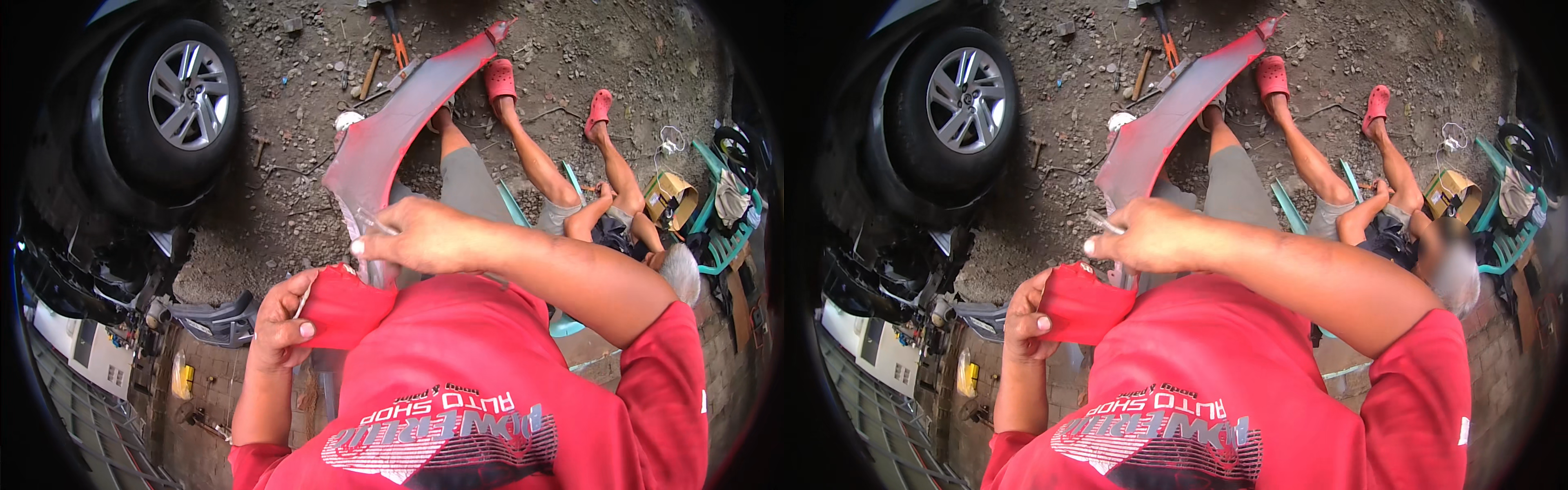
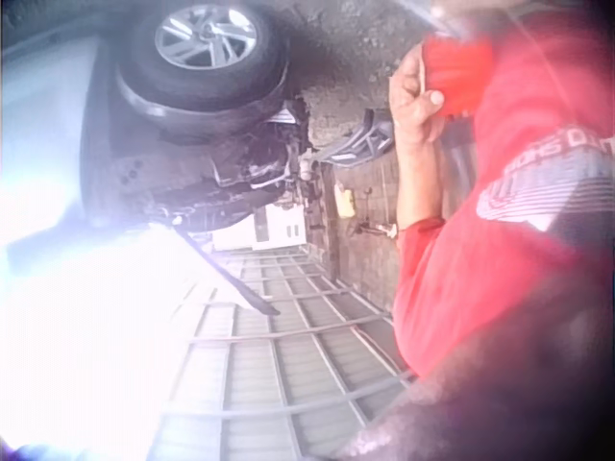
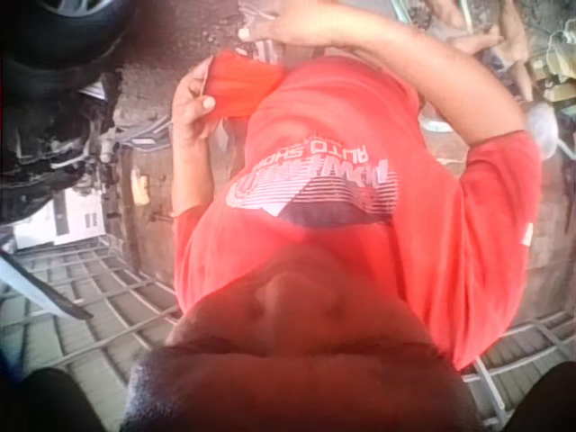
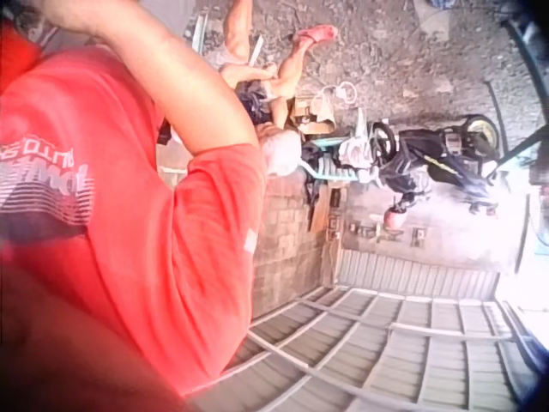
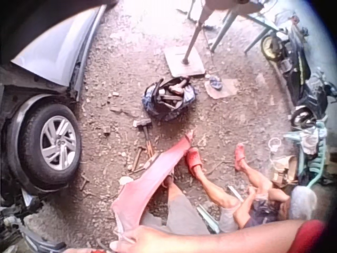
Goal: The person uses a thin metal tool and pliers to adjust and trim the edges of a red car fender piece, then aligns it against the front body of a silver car and secures it with screws.
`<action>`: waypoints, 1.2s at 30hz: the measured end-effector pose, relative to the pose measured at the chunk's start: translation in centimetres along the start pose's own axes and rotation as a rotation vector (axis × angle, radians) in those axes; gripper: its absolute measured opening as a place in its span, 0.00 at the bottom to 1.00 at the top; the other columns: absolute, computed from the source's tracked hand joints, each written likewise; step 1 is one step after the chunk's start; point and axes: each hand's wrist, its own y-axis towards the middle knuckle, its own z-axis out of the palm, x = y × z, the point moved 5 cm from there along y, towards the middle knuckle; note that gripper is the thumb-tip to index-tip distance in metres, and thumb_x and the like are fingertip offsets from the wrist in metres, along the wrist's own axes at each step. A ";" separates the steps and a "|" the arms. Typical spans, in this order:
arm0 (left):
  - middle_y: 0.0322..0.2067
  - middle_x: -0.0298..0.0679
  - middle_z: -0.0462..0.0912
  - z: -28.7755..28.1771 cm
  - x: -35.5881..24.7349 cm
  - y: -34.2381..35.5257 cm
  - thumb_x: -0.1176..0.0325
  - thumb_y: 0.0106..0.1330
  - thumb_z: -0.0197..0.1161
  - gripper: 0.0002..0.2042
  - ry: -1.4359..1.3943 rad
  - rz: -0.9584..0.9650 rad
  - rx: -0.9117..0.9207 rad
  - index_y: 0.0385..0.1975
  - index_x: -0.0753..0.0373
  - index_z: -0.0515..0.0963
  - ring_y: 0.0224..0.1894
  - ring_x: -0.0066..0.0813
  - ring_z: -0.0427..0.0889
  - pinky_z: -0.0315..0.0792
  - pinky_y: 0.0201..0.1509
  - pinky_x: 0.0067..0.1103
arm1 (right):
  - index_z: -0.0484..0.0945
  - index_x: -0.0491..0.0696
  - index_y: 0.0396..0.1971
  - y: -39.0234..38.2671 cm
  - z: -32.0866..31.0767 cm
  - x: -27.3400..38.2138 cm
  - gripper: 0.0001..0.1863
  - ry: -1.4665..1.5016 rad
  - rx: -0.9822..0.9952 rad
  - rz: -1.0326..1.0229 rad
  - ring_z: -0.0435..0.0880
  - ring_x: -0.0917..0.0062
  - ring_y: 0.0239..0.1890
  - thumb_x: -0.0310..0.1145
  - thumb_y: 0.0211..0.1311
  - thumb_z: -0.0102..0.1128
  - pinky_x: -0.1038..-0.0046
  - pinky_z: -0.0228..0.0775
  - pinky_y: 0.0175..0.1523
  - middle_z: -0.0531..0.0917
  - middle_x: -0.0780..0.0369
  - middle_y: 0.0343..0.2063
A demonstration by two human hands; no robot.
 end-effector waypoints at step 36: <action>0.61 0.53 0.83 -1.3 -0.8 -0.7 0.70 0.48 0.73 0.43 -0.075 0.018 -0.006 0.69 0.81 0.69 0.63 0.41 0.85 0.73 0.74 0.34 | 0.84 0.45 0.54 0.3 2.0 0.2 0.24 -0.117 -0.112 -0.939 0.90 0.60 0.46 0.34 0.59 0.79 0.61 0.84 0.50 0.88 0.57 0.47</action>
